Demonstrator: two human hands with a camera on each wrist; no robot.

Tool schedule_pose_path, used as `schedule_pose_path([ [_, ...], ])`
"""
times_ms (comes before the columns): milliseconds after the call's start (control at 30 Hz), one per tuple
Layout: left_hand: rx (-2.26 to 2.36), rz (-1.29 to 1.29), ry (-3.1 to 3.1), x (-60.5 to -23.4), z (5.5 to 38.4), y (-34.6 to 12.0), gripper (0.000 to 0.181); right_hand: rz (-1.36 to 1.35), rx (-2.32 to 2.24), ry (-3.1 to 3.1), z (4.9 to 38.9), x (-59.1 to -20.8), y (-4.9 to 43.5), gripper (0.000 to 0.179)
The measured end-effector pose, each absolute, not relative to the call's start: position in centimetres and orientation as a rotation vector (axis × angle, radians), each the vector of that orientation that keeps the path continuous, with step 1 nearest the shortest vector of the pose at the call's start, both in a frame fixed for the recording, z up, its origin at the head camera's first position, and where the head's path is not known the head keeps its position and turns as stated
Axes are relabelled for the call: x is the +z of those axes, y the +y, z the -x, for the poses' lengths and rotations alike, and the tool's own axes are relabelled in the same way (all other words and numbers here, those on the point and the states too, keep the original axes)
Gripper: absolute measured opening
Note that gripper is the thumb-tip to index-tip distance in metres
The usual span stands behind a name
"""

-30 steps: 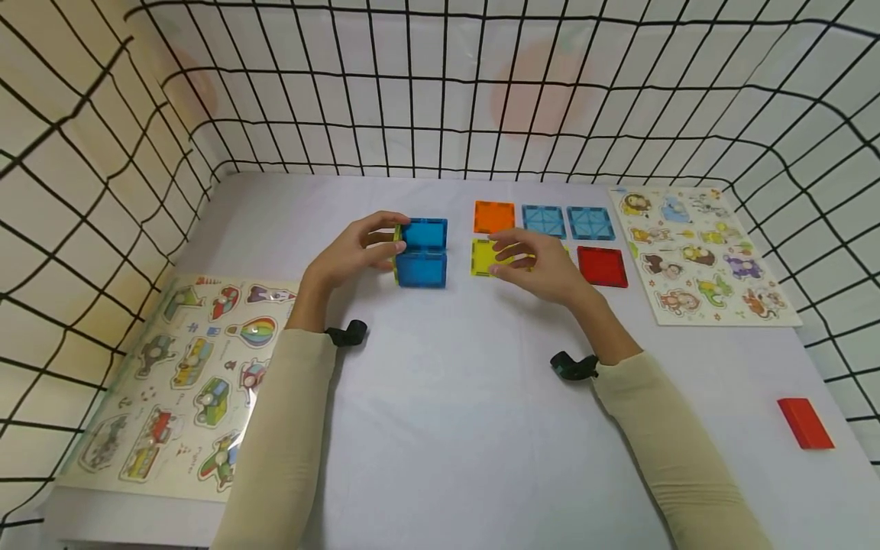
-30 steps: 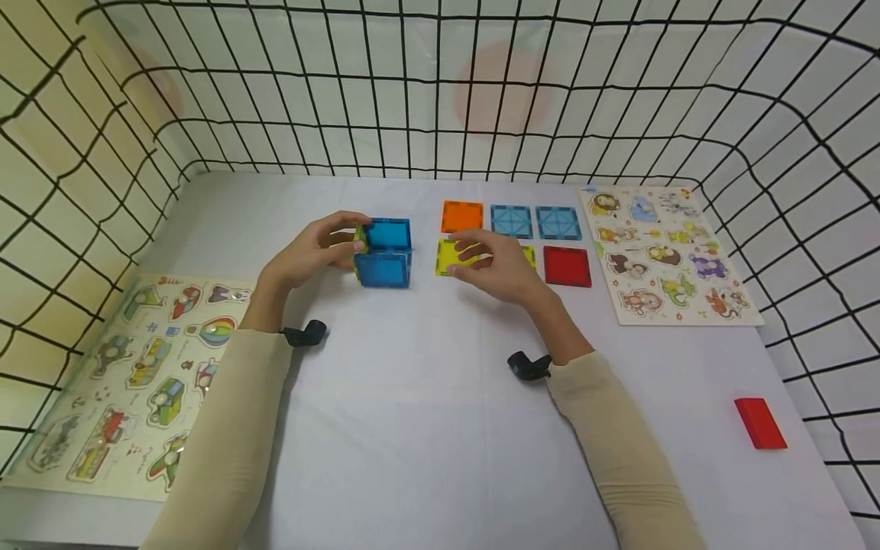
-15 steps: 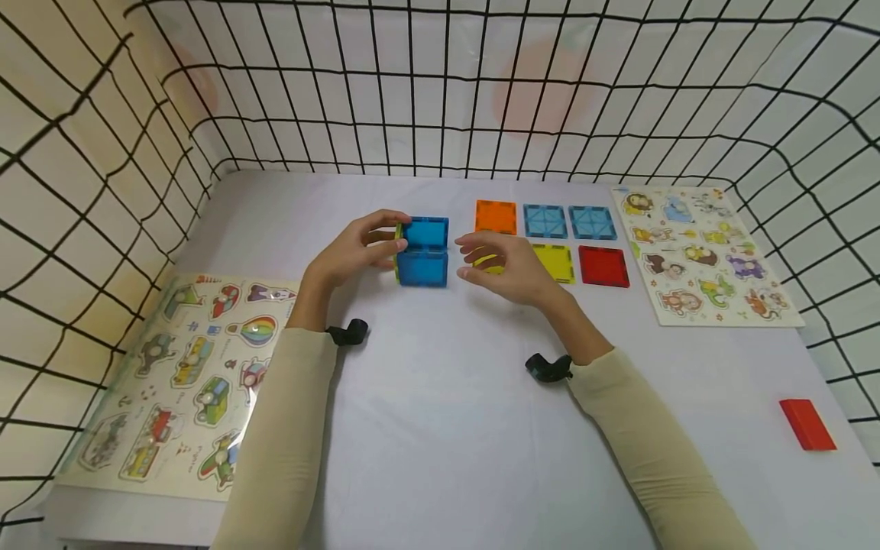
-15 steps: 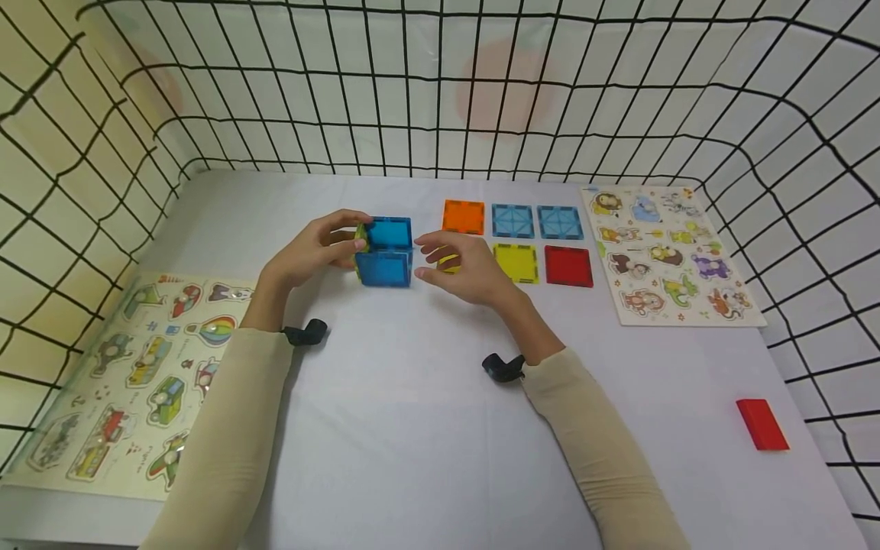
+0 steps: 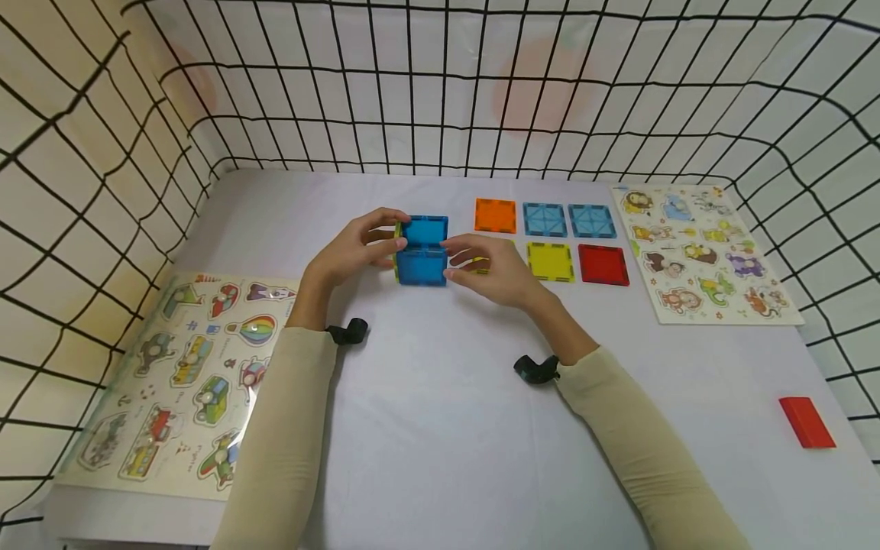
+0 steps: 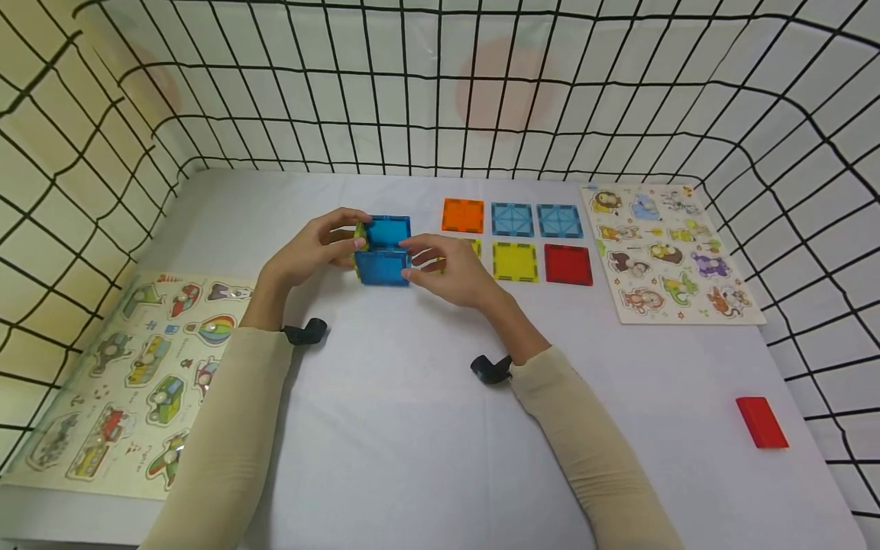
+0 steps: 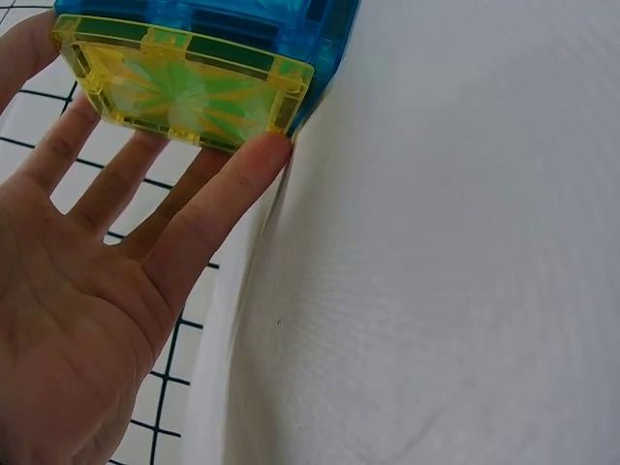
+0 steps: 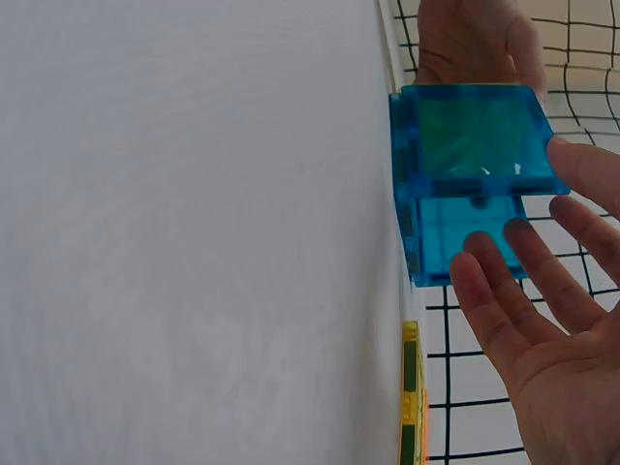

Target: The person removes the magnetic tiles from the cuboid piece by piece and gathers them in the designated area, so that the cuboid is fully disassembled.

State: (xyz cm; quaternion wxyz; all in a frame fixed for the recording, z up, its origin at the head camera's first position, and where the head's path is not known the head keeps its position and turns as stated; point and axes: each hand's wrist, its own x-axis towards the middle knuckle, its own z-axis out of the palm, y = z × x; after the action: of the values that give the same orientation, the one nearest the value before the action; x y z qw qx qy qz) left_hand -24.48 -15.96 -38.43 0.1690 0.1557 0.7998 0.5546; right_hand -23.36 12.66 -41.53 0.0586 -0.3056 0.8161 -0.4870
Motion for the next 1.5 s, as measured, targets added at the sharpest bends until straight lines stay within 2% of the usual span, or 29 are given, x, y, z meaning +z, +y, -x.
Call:
schedule_pose_path([
  [767,1.565,-0.43,2.286,-38.4,24.3,-16.1,0.05,0.964,-1.4,2.47,23.4,-41.5,10.2,0.033],
  [1500,1.571,-0.438,2.254,-38.9,24.7,-16.2,0.053,0.919,-1.316,2.579,22.8,-41.1,10.5,0.029],
])
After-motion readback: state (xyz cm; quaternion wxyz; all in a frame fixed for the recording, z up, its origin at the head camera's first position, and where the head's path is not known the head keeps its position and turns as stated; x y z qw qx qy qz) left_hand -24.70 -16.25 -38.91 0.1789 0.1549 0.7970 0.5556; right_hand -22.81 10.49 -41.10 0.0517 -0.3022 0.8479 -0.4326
